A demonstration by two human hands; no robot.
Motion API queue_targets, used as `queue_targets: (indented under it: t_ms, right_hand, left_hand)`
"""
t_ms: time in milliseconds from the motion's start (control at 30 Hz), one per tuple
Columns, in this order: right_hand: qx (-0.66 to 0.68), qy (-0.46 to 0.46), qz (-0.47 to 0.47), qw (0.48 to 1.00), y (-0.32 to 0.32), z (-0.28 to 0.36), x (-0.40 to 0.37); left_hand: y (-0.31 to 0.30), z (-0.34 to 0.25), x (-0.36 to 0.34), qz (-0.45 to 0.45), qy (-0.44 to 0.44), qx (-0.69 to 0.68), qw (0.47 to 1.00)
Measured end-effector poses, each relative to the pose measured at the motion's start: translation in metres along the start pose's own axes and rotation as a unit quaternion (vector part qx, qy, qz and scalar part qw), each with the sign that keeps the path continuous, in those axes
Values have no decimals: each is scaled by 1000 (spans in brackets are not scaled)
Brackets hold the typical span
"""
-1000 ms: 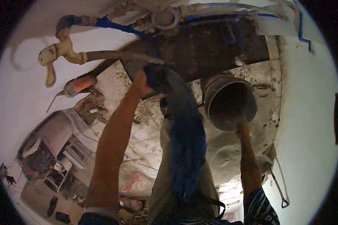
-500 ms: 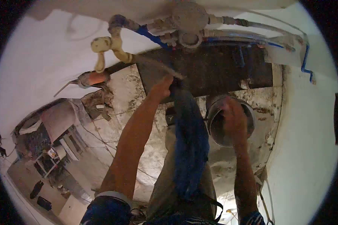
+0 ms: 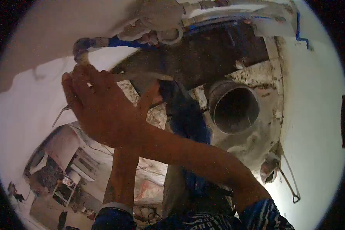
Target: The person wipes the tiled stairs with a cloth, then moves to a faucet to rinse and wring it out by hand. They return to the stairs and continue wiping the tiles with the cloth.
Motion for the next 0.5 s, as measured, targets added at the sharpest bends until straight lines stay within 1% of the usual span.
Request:
queue_targets:
  t_ms: [33,100,133,200,233,267,300,367,400,433,467,500]
  right_hand:
    - [8,5,8,1000,-4,0,-4]
    - [11,4,16,1000,-9,1,-8]
    - [15,5,14,1000,-11,1,-8]
    - [31,9,9,999,-5,1,-2]
    - [43,10,1,999,-6,-1,-1]
    - [51,18,13,998,-6,-2,0]
    - [59,25,25,998,-4,-3,1]
    - [73,29,39,996,-6,-6,1]
    - [78,25,40,996,-9,-8,0]
    - [83,19,40,996,-11,-8,0]
    - [104,64,49,991,-15,-14,-3]
    - [126,110,57,984,-19,-22,-11]
  left_hand:
    - [-6,5,5,-1,-3,2,1000]
    - [1,-2,12,-20,65,160,985]
    - [3,-7,11,-30,99,238,966]
    - [1,-19,7,-47,158,381,910]
    - [4,-21,6,-63,180,488,852]
    - [4,-22,6,-84,200,586,781]
    - [4,-25,4,-113,208,704,669]
    - [8,-24,5,-125,146,817,544]
    - [14,-24,5,-127,132,842,508]
    - [20,-25,4,-125,126,851,495]
    - [25,-26,4,-124,130,844,505]
    - [28,-26,3,-122,139,830,527]
Point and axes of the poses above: each hand's wrist, its own x-axis towards the middle knuckle, its own y-axis out of the palm, z = x × y, the point moved 2 cm from there along x, towards the middle knuckle, and after that the axes turned 3 degrees about -z, right-handed, at the moved point
